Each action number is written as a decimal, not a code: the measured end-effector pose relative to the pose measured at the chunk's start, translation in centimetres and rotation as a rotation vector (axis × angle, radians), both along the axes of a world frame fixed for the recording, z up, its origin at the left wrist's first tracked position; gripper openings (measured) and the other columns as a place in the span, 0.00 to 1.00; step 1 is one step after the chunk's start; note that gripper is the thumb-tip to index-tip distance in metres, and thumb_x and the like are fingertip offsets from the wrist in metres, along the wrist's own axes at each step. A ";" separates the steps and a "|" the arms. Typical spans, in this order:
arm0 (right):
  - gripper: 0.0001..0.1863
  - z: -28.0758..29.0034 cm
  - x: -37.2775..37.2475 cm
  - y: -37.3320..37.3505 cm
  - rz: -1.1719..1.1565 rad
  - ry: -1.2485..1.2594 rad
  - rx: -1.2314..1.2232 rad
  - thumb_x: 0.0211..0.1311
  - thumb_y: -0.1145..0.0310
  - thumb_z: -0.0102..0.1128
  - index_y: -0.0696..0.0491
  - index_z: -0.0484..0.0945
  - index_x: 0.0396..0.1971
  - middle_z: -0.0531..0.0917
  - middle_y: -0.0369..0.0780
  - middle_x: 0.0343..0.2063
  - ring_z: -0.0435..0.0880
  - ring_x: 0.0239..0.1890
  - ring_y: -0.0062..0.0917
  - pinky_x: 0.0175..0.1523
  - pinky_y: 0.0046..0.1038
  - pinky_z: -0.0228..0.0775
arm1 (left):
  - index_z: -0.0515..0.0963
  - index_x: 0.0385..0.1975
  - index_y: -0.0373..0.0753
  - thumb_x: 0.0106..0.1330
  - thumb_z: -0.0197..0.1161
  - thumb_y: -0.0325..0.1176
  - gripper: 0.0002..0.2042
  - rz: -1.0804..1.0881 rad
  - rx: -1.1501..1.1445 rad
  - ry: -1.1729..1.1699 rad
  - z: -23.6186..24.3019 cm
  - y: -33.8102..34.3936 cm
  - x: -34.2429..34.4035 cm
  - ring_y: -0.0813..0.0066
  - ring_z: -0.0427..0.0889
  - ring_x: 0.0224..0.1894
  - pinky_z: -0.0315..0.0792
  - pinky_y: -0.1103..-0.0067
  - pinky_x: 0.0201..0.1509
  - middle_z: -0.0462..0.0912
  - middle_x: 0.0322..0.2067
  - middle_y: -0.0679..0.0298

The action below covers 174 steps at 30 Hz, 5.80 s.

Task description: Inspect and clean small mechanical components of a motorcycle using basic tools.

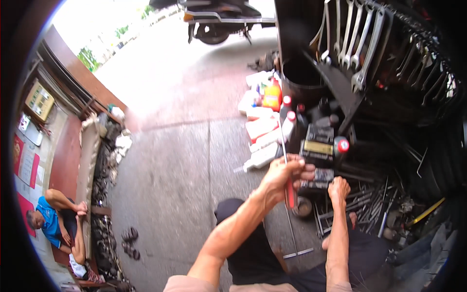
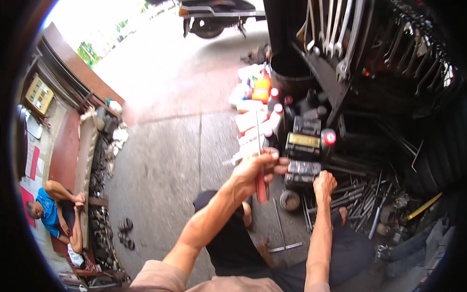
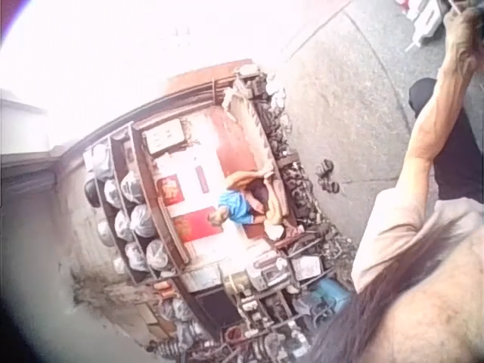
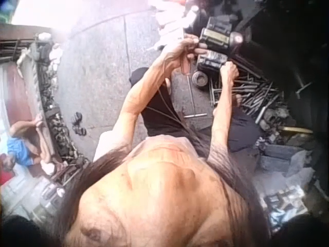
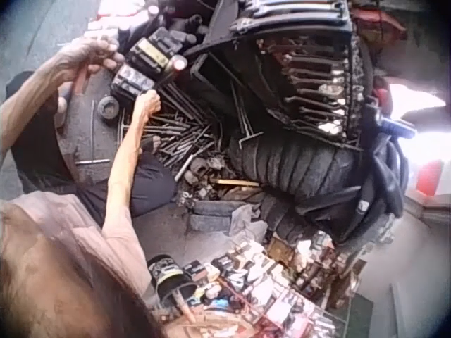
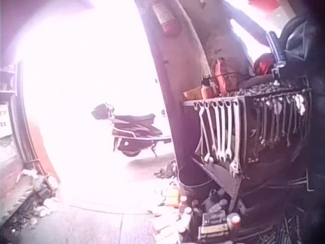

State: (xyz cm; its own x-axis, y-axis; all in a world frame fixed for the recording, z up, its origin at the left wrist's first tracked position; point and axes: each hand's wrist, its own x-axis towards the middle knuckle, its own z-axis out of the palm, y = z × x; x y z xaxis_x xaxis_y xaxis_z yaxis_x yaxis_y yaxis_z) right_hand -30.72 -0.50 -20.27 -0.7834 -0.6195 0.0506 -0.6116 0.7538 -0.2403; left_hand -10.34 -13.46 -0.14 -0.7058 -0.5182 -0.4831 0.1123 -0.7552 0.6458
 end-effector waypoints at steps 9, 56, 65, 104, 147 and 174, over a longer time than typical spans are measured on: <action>0.04 -0.1 -0.1 0.0 -0.055 -0.091 0.018 0.45 0.73 0.64 0.57 0.81 0.19 0.84 0.49 0.27 0.84 0.34 0.45 0.39 0.41 0.76 | 0.73 0.36 0.39 0.66 0.61 0.34 0.07 -0.041 -0.043 -0.023 -1.9 -0.2 0.3 0.70 0.85 0.24 0.69 0.83 0.17 0.84 0.30 0.57; 0.17 0.3 0.9 -0.2 0.010 -0.065 0.204 0.62 0.60 0.46 0.59 0.79 0.34 0.83 0.53 0.35 0.82 0.41 0.50 0.48 0.49 0.72 | 0.69 0.37 0.37 0.67 0.58 0.30 0.06 0.033 0.080 0.204 0.6 0.4 0.6 0.70 0.83 0.22 0.72 0.83 0.17 0.83 0.29 0.53; 0.20 0.4 1.2 0.1 -0.032 -0.043 0.207 0.64 0.55 0.51 0.58 0.80 0.34 0.84 0.52 0.34 0.84 0.39 0.46 0.45 0.45 0.74 | 0.72 0.36 0.38 0.66 0.59 0.32 0.06 0.033 0.030 0.157 -0.2 0.2 0.8 0.70 0.83 0.24 0.71 0.82 0.19 0.83 0.30 0.55; 0.12 16.7 5.8 -2.4 0.617 -1.153 -0.900 0.64 0.69 0.60 0.59 0.82 0.43 0.85 0.37 0.29 0.82 0.27 0.17 0.29 0.18 0.75 | 0.73 0.44 0.35 0.65 0.60 0.27 0.10 -0.024 -0.233 -0.042 -0.9 0.7 0.5 0.76 0.82 0.26 0.70 0.85 0.22 0.83 0.32 0.61; 0.09 -1.6 5.9 -3.7 0.378 -0.165 -0.298 0.56 0.65 0.59 0.55 0.83 0.28 0.82 0.45 0.30 0.83 0.35 0.41 0.42 0.40 0.74 | 0.76 0.42 0.37 0.64 0.66 0.38 0.13 0.000 -0.227 -0.049 -1.4 -0.5 1.5 0.76 0.84 0.32 0.72 0.83 0.26 0.85 0.35 0.60; 0.11 -1.1 6.8 -5.3 0.424 -0.065 -0.064 0.56 0.62 0.60 0.55 0.80 0.29 0.82 0.45 0.31 0.83 0.36 0.42 0.41 0.45 0.75 | 0.77 0.41 0.36 0.64 0.65 0.37 0.13 0.017 -0.242 -0.035 -1.3 -1.0 2.6 0.76 0.85 0.32 0.73 0.85 0.26 0.85 0.34 0.59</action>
